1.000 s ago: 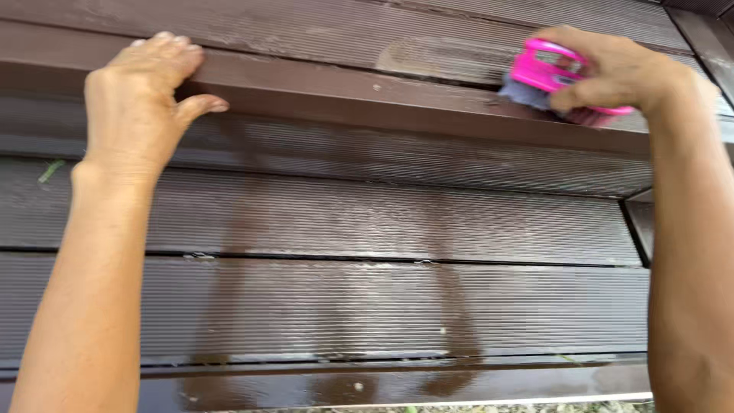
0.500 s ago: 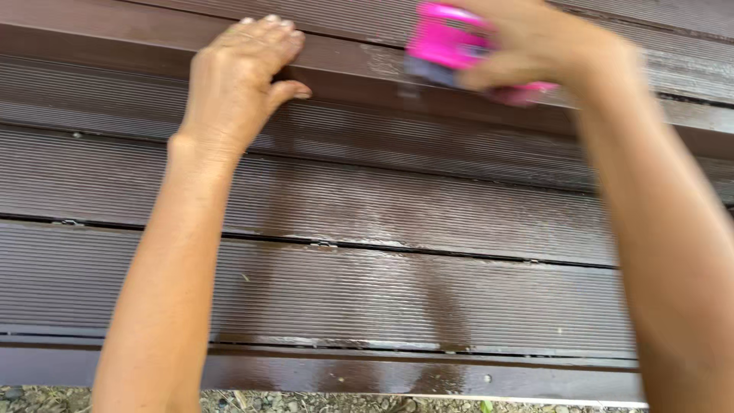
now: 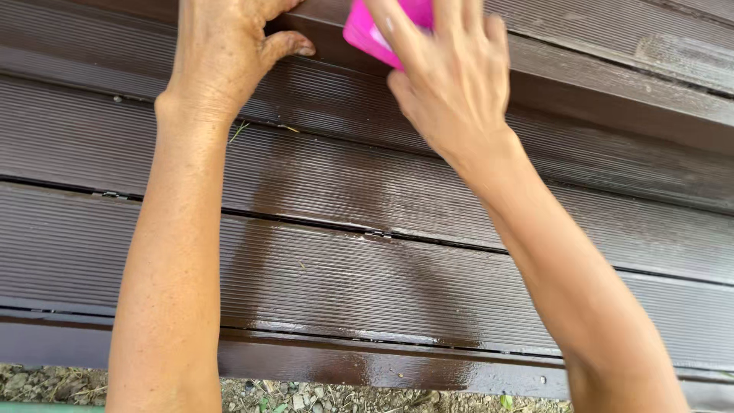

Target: The person scrubs the surface of brown composite stairs using a pink handheld brush. They move the brush back and forth along the grooves of the stair treads and risers, working methodically from one section to the next.

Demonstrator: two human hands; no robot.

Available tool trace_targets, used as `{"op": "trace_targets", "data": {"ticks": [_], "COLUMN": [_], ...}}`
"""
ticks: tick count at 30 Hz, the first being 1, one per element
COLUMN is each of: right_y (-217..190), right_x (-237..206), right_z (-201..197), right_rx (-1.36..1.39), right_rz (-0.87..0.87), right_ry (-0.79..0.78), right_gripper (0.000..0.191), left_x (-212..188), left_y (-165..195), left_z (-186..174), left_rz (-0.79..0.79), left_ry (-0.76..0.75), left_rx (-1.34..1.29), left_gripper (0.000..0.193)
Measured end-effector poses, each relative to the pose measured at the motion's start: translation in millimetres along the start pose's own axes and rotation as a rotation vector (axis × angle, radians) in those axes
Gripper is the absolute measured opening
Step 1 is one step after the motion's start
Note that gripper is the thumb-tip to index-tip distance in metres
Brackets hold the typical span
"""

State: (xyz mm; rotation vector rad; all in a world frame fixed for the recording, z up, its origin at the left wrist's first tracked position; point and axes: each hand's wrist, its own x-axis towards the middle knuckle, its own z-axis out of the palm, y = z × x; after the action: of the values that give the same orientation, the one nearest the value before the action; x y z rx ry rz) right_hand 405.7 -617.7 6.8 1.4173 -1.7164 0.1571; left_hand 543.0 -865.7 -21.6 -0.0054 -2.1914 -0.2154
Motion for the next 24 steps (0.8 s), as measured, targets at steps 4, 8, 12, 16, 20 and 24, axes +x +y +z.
{"op": "trace_targets", "data": {"ticks": [4,8,12,16,20,24], "right_y": [46.9,67.2,-6.3,-65.5,-12.4,60.5], "right_x": [-67.6,-101.4,-53.3,-0.8,-45.7,-119.5], "right_z": [-10.6,-30.0,15.1,55.0,14.3,-33.2], "right_rx": [-0.339,-0.395,-0.281,-0.302,-0.281,-0.269], "right_rz": [-0.187,-0.179,-0.126,-0.071,-0.136,-0.043], "right_ry": [0.028,-0.034,0.012,0.131,0.010,-0.023], "right_gripper": [0.050,0.051,0.058,0.068,0.060,0.035], "left_x": [1.4,3.3,10.3,18.0,10.8,6.9], "left_y": [-1.1,-4.7,0.5,13.1,12.7,5.8], "left_z": [4.1,-3.7,-18.6,-22.3,-19.7,-10.0], "left_rz": [0.035,0.031,0.039,-0.177,0.058,0.061], "left_ry": [0.071,0.014,-0.017,-0.159,-0.060,-0.065], "left_rx": [0.065,-0.056,-0.081,-0.243,-0.100,-0.048], "left_gripper": [0.040,0.051,0.052,0.026,0.057,0.051]}}
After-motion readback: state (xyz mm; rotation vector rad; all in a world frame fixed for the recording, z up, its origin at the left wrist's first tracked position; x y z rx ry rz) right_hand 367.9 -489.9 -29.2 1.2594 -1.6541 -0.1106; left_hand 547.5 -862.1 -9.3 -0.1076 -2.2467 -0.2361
